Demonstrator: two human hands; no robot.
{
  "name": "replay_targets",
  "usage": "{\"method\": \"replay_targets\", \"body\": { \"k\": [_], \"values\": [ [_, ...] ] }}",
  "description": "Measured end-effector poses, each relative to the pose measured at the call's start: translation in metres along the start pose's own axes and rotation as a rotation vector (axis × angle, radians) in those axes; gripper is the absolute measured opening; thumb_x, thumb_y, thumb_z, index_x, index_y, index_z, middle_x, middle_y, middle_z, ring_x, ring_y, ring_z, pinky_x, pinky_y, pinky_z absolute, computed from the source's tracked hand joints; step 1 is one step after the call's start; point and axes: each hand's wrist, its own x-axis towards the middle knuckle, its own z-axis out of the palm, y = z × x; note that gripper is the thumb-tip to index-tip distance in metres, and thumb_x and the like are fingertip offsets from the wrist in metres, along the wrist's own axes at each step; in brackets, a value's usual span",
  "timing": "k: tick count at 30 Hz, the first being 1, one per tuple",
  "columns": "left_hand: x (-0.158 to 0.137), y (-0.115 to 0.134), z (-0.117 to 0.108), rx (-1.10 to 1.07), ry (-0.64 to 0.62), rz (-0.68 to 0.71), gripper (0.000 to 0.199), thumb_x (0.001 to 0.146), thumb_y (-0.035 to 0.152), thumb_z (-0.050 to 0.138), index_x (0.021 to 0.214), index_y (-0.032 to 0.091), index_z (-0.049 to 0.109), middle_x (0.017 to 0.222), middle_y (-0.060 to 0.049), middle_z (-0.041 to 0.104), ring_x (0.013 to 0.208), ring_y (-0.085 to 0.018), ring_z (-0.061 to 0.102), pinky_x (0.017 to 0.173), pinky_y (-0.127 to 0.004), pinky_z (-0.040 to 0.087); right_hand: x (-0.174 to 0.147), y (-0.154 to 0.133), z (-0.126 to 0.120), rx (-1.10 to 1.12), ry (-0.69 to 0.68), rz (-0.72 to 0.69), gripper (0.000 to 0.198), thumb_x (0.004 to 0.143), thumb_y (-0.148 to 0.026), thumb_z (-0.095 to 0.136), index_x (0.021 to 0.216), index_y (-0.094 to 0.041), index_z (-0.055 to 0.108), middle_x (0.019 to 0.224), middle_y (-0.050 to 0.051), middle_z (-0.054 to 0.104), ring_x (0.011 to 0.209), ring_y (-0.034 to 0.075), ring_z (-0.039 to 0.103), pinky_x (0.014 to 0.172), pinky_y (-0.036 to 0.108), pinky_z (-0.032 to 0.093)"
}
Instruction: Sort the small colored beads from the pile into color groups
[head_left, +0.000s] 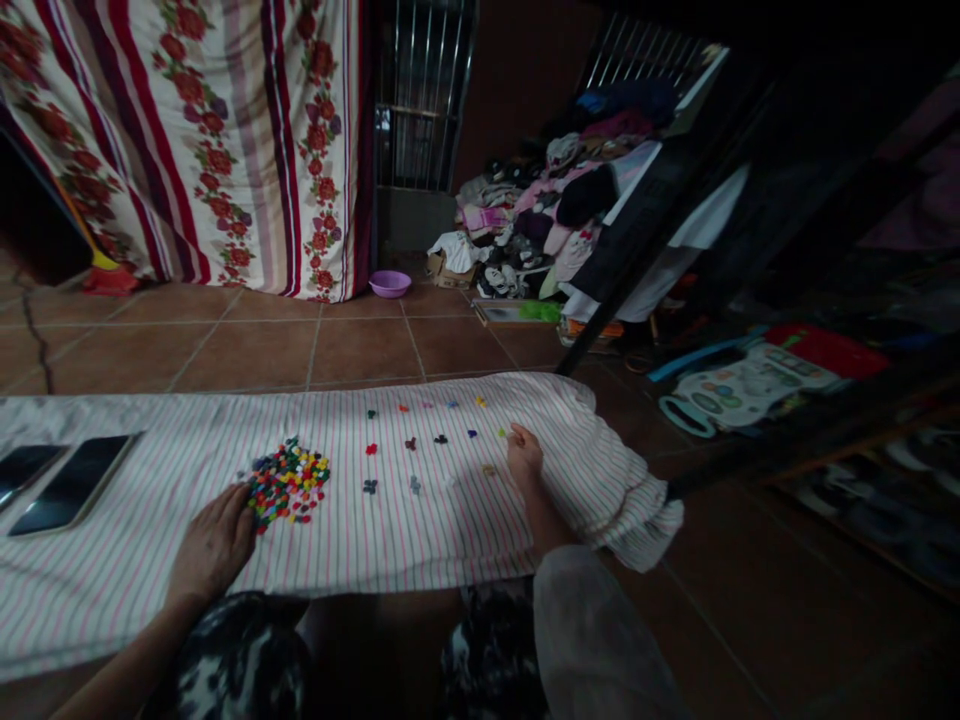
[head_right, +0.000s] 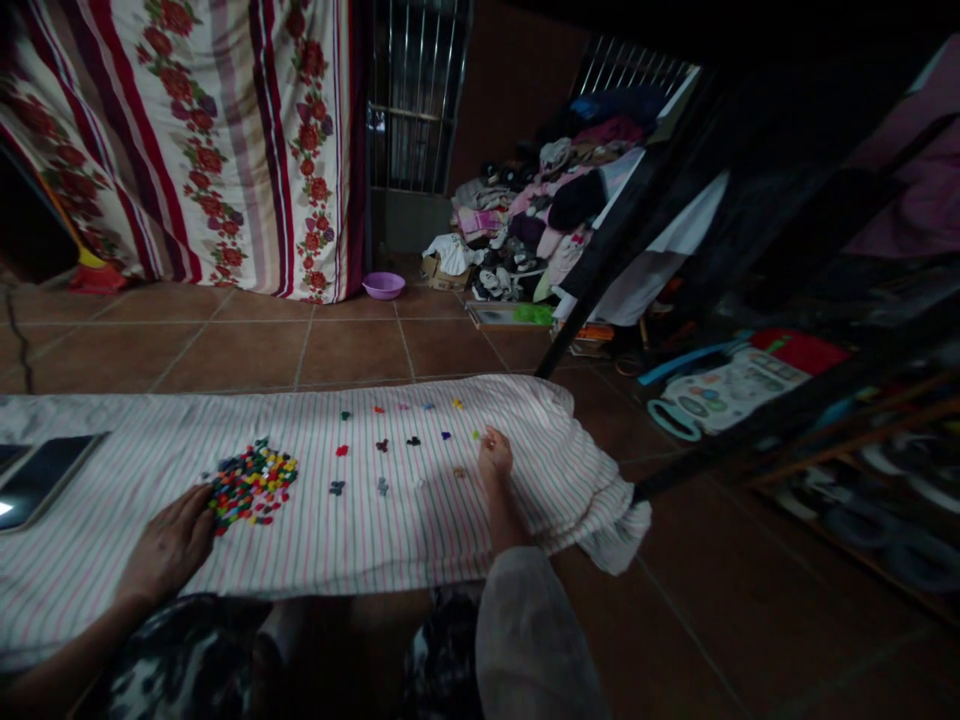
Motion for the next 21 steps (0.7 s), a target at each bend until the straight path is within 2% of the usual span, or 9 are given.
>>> {"method": "replay_targets", "body": {
  "k": [2, 5, 8, 12, 17, 21],
  "values": [
    [0.002, 0.002, -0.001, -0.019, 0.018, -0.035, 0.04, 0.094, 0.031, 0.035, 0.12, 0.011, 0.056, 0.115, -0.017, 0.069, 0.111, -0.028, 0.064, 0.095, -0.044, 0.052, -0.001, -0.001, -0.003, 0.066, -0.013, 0.07, 0.041, 0.067, -0.039, 0.049, 0.093, -0.016, 0.072, 0.096, 0.011, 0.071, 0.086, 0.023, 0.064, 0.084, 0.038, 0.052],
    [0.004, 0.004, -0.002, -0.061, 0.026, -0.049, 0.039, 0.093, 0.031, 0.035, 0.118, 0.012, 0.057, 0.113, -0.017, 0.069, 0.11, -0.028, 0.064, 0.096, -0.044, 0.053, -0.009, -0.006, -0.011, 0.126, -0.015, 0.095, 0.039, 0.064, -0.039, 0.05, 0.087, -0.016, 0.072, 0.09, 0.011, 0.073, 0.085, 0.024, 0.065, 0.086, 0.04, 0.052],
    [0.005, 0.006, -0.004, -0.089, 0.026, -0.065, 0.037, 0.093, 0.031, 0.034, 0.115, 0.012, 0.058, 0.111, -0.017, 0.069, 0.109, -0.029, 0.065, 0.096, -0.046, 0.053, -0.024, -0.017, -0.02, 0.107, -0.005, 0.063, 0.036, 0.066, -0.038, 0.05, 0.085, -0.017, 0.073, 0.088, 0.01, 0.074, 0.086, 0.025, 0.065, 0.088, 0.041, 0.051],
    [0.003, 0.006, -0.003, -0.093, 0.022, -0.075, 0.034, 0.092, 0.028, 0.035, 0.109, 0.013, 0.06, 0.114, -0.018, 0.068, 0.112, -0.03, 0.063, 0.096, -0.048, 0.052, -0.059, -0.046, -0.027, 0.066, -0.007, -0.024, 0.04, 0.071, -0.037, 0.045, 0.091, -0.016, 0.073, 0.098, 0.012, 0.073, 0.093, 0.024, 0.065, 0.091, 0.039, 0.051],
    [-0.001, 0.003, 0.001, -0.044, 0.015, 0.018, 0.028, 0.091, 0.023, 0.037, 0.092, 0.017, 0.063, 0.113, -0.016, 0.068, 0.118, -0.031, 0.059, 0.095, -0.049, 0.053, -0.127, -0.089, -0.022, 0.043, -0.222, -0.174, 0.038, 0.08, -0.035, 0.043, 0.095, -0.017, 0.073, 0.1, 0.012, 0.072, 0.097, 0.024, 0.066, 0.091, 0.038, 0.052],
    [-0.002, 0.003, 0.0, -0.035, 0.025, 0.022, 0.026, 0.09, 0.023, 0.038, 0.089, 0.017, 0.063, 0.112, -0.016, 0.067, 0.117, -0.031, 0.059, 0.095, -0.048, 0.052, -0.185, -0.116, -0.006, 0.028, -0.426, -0.295, 0.032, 0.085, -0.026, 0.042, 0.097, -0.021, 0.072, 0.1, 0.009, 0.073, 0.095, 0.021, 0.067, 0.087, 0.035, 0.054]
  ]
}}
